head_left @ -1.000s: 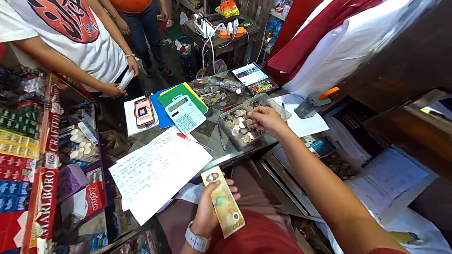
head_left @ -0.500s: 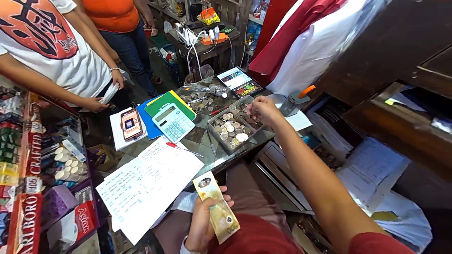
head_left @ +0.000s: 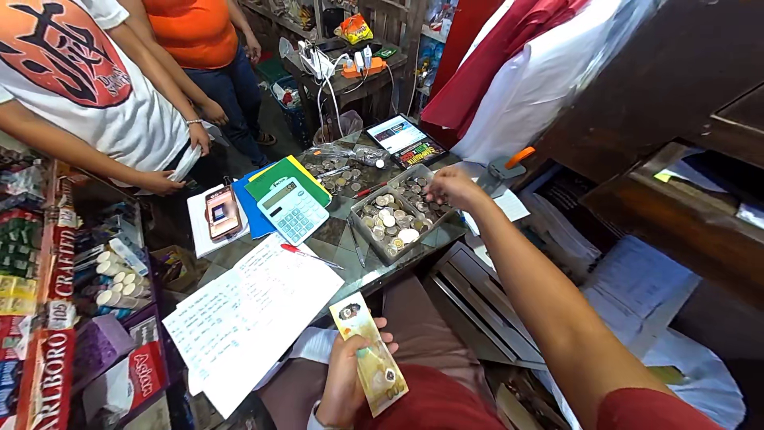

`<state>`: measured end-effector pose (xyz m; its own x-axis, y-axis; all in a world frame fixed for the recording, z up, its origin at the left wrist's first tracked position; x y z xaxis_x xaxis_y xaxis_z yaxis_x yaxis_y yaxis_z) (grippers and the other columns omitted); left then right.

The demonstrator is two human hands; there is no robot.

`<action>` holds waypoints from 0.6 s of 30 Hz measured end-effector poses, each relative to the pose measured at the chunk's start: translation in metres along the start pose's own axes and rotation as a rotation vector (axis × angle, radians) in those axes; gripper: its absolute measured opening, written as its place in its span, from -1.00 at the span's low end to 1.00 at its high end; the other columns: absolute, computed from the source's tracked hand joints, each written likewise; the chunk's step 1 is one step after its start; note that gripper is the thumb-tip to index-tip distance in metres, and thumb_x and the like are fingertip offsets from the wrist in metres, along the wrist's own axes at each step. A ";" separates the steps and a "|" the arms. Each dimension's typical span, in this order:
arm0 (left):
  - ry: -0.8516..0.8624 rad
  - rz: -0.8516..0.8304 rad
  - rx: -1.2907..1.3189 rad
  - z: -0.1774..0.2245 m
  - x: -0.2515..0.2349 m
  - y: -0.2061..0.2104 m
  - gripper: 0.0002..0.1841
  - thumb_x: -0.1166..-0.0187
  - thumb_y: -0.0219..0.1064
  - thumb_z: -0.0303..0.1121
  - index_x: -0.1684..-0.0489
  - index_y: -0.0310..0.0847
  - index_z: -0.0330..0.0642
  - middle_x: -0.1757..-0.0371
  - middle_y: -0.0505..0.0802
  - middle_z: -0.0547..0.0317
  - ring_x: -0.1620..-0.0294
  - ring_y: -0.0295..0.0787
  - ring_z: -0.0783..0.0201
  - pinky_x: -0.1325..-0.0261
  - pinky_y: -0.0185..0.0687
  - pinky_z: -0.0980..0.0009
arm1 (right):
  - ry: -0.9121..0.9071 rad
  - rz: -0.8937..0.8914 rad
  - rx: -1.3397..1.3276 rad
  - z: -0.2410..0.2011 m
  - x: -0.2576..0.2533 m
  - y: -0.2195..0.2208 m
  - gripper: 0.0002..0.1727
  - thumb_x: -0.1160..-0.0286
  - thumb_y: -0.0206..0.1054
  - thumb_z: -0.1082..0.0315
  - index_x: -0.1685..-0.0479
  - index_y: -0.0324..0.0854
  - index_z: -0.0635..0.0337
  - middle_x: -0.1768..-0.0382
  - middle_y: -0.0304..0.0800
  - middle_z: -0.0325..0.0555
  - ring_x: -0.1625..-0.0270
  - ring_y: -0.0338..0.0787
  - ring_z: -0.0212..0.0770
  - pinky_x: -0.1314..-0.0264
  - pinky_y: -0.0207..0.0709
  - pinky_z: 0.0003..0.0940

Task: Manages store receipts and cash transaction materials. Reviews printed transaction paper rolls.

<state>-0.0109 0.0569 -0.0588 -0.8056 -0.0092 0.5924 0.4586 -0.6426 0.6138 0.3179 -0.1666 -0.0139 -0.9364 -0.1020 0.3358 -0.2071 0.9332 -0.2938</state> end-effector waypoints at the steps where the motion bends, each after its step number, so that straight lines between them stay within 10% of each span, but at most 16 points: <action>1: 0.002 -0.004 -0.003 0.000 -0.001 0.001 -0.54 -0.41 -0.09 -0.74 -0.32 0.36 -0.35 -0.04 0.89 -0.21 0.20 0.95 -0.05 0.10 0.90 0.07 | -0.059 -0.050 0.153 0.000 -0.002 0.006 -0.76 -0.69 0.24 0.46 -0.20 0.54 0.40 0.17 0.79 0.09 0.36 0.67 -0.21 0.25 0.56 -0.25; 7: -0.003 -0.016 0.017 -0.003 0.001 0.008 -0.58 -0.41 -0.08 -0.74 -0.24 0.39 -0.38 -0.01 0.89 -0.23 0.21 0.95 -0.05 0.10 0.89 0.07 | -0.238 -0.170 0.716 0.001 -0.001 0.033 -0.72 -0.72 0.29 0.35 -0.15 0.80 0.32 -0.15 0.82 0.33 -0.33 0.74 0.30 -0.49 0.42 0.31; 10: -0.007 -0.015 0.028 -0.005 0.001 0.005 -0.57 -0.42 -0.09 -0.73 -0.28 0.37 -0.37 -0.02 0.88 -0.24 0.20 0.94 -0.05 0.08 0.88 0.05 | -0.228 -0.023 0.537 -0.001 -0.001 0.022 -0.68 -0.78 0.21 0.33 -0.13 0.76 0.41 -0.08 0.81 0.39 -0.22 0.77 0.31 -0.38 0.48 0.32; 14: 0.012 -0.009 0.038 -0.003 0.000 0.000 -0.58 -0.44 -0.09 -0.72 -0.28 0.37 -0.37 -0.02 0.89 -0.23 0.21 0.95 -0.05 0.10 0.89 0.08 | -0.018 0.127 -0.285 -0.008 0.021 0.009 -0.82 -0.77 0.09 0.29 0.12 0.53 0.15 0.50 0.50 -0.27 0.60 0.42 -0.44 0.57 0.30 -0.55; 18: 0.017 0.002 0.032 -0.002 -0.001 0.000 -0.59 -0.43 -0.07 -0.71 -0.25 0.40 -0.37 0.01 0.91 -0.21 0.22 0.95 -0.04 0.14 0.90 0.10 | 0.220 0.063 -0.826 -0.013 0.048 0.021 -0.81 -0.66 0.13 0.48 -0.15 0.43 0.21 0.13 0.81 0.01 0.20 0.90 -0.20 0.19 0.79 -0.41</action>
<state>-0.0109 0.0551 -0.0606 -0.8109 -0.0236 0.5847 0.4717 -0.6177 0.6292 0.2728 -0.1470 0.0079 -0.8451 -0.0523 0.5320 0.1961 0.8955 0.3995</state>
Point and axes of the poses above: each hand's wrist, its own x-axis away from the middle knuckle, its own y-axis out of the palm, z = x × y, the point moved 7 cm from there along -x, towards the middle knuckle
